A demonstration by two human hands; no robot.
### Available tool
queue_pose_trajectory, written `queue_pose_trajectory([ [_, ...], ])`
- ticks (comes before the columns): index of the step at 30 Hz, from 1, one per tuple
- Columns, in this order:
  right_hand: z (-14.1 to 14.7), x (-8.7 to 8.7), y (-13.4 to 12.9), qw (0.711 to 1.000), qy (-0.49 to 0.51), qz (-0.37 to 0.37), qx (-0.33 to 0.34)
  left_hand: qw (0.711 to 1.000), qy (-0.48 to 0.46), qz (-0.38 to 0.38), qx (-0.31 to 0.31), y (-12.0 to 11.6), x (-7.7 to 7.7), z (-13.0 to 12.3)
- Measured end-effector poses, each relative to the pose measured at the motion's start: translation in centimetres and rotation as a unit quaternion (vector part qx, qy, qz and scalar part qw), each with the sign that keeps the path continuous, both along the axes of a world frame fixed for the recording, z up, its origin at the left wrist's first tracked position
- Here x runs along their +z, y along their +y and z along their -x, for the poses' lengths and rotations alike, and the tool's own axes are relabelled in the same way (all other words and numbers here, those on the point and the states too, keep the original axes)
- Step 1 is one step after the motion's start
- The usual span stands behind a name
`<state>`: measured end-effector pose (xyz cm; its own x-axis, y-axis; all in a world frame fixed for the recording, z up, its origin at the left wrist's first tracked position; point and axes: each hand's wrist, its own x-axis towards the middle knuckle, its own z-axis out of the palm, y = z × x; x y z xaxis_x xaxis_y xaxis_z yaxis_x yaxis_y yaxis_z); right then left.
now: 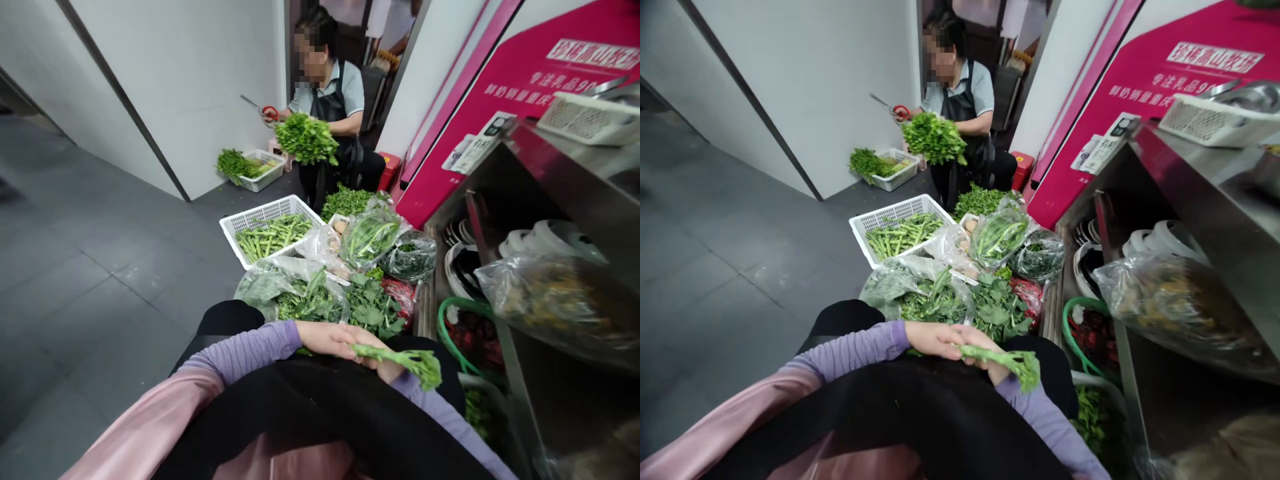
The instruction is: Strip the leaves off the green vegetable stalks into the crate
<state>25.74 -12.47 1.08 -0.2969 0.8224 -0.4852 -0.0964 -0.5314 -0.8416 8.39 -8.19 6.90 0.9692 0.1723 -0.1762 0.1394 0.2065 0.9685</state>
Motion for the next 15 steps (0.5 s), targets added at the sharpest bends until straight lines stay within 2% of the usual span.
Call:
queue_pose_trajectory([
  [2,-1.1,0.0,-0.1,0.998,-0.014,0.021,-0.054,0.998,0.042,0.032,0.044,-0.1,0.1,0.1],
  [5,-4.9,0.3,-0.6,0.987,-0.051,0.057,-0.138,0.983,0.096,0.091,0.127,-0.5,-1.2,0.9],
  [9,-9.3,0.2,-2.1,0.965,-0.044,0.057,-0.254,0.978,0.115,0.100,0.145,-0.9,-2.8,1.7],
  [12,-10.0,0.3,-2.8,0.943,-0.034,0.048,-0.327,0.975,0.119,0.107,0.156,-1.0,-3.3,1.7],
  [15,-10.9,1.1,-3.0,0.932,-0.057,0.010,-0.357,0.967,0.105,0.125,0.196,-0.8,-3.7,1.6],
])
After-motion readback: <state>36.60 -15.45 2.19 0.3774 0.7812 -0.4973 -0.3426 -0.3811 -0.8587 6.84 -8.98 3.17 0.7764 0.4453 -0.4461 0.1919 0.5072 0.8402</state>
